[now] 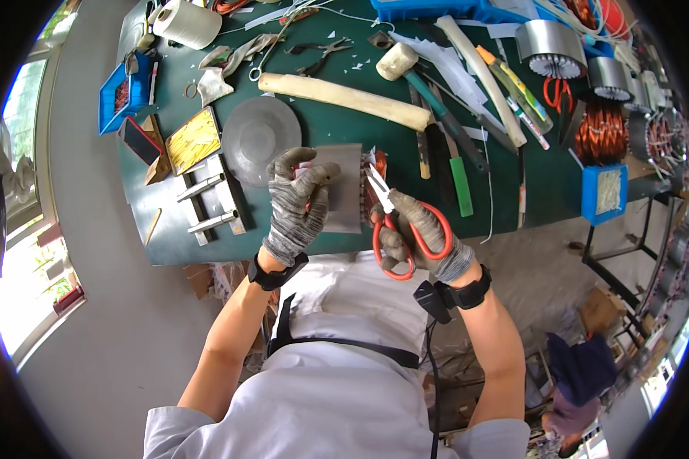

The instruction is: The recorder is assembling and shaping the copper windings of a motor stator using a hammer, a wooden shaping tool, and scissors.

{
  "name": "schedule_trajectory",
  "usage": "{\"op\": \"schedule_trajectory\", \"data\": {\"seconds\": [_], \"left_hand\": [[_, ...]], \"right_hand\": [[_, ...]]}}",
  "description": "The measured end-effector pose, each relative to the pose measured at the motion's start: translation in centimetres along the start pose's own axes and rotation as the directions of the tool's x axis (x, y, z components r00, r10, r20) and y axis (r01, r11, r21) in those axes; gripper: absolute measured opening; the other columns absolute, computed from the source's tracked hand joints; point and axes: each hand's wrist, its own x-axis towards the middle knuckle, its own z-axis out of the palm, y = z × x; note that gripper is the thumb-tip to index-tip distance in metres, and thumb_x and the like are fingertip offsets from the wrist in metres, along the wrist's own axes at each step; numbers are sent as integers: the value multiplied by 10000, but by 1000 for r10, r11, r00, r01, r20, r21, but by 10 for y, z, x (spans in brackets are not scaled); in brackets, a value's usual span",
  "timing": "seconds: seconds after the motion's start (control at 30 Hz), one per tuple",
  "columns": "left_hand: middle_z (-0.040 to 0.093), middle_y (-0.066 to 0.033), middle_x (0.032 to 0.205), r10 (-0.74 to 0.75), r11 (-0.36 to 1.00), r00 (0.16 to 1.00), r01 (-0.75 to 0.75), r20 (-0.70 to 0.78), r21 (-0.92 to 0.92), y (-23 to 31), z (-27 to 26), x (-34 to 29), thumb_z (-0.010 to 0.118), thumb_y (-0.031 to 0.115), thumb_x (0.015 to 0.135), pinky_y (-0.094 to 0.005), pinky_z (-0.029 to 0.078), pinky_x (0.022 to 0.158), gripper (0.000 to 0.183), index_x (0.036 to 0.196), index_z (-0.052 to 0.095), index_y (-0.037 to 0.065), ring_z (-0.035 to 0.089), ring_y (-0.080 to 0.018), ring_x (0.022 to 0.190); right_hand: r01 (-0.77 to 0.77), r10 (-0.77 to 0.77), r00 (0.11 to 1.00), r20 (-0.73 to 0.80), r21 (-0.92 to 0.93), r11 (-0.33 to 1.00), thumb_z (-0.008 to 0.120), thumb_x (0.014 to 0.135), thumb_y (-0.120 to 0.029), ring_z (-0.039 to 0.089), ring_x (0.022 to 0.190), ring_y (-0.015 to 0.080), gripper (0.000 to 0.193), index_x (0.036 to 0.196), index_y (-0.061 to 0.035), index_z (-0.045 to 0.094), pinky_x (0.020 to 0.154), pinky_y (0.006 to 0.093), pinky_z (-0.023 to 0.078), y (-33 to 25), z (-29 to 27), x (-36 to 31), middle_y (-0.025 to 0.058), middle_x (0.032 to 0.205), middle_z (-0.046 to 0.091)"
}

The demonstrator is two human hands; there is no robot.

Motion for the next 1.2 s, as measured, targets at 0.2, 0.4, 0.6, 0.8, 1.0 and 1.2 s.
{"op": "schedule_trajectory", "data": {"seconds": [0.2,0.4,0.6,0.8,1.0,1.2], "left_hand": [[454,-170,1101,-61,998,998,61,24,9,0,11,-3,548,16,686,-408,380,879,381,1064,554,61,438,-336,1013],[473,-108,1040,-850,227,511,580,132,-782,-33,27,-5,578,192,837,-313,474,681,279,1068,509,51,528,-203,859],[493,36,601,-816,37,403,752,414,-659,-34,27,0,581,333,846,-217,403,456,265,796,562,73,452,-60,480],[506,46,631,-839,138,451,717,304,-683,-24,26,-23,578,327,857,-202,397,461,263,839,578,65,447,-34,499],[546,35,746,-789,113,548,573,277,-811,-27,35,-54,571,271,876,-174,421,514,275,1013,561,33,487,-26,603],[593,7,842,-741,180,605,595,290,-783,-29,33,-70,555,246,890,-172,451,544,317,1141,537,54,535,-36,650]], "right_hand": [[25,-25,1000,5,32,999,488,861,-508,429,397,99,458,912,-55,531,485,322,488,4,7,1,11,522,463],[65,-67,995,-74,-34,997,496,867,-489,366,370,92,431,888,-60,535,448,294,448,1,13,7,-4,505,430],[101,-113,983,-144,-87,991,453,909,-433,259,300,40,370,874,-70,515,290,181,295,12,5,7,-49,474,380],[62,-61,997,-42,23,998,474,856,-538,472,440,141,483,896,-59,529,498,315,475,17,6,-2,34,541,500],[16,-20,998,-62,-57,998,492,833,-563,433,411,131,500,887,-67,530,475,332,454,26,7,-1,16,492,400],[-15,16,1000,-9,111,994,472,893,-458,316,314,77,390,836,-76,525,321,223,319,37,-2,-6,-42,444,344]]}}
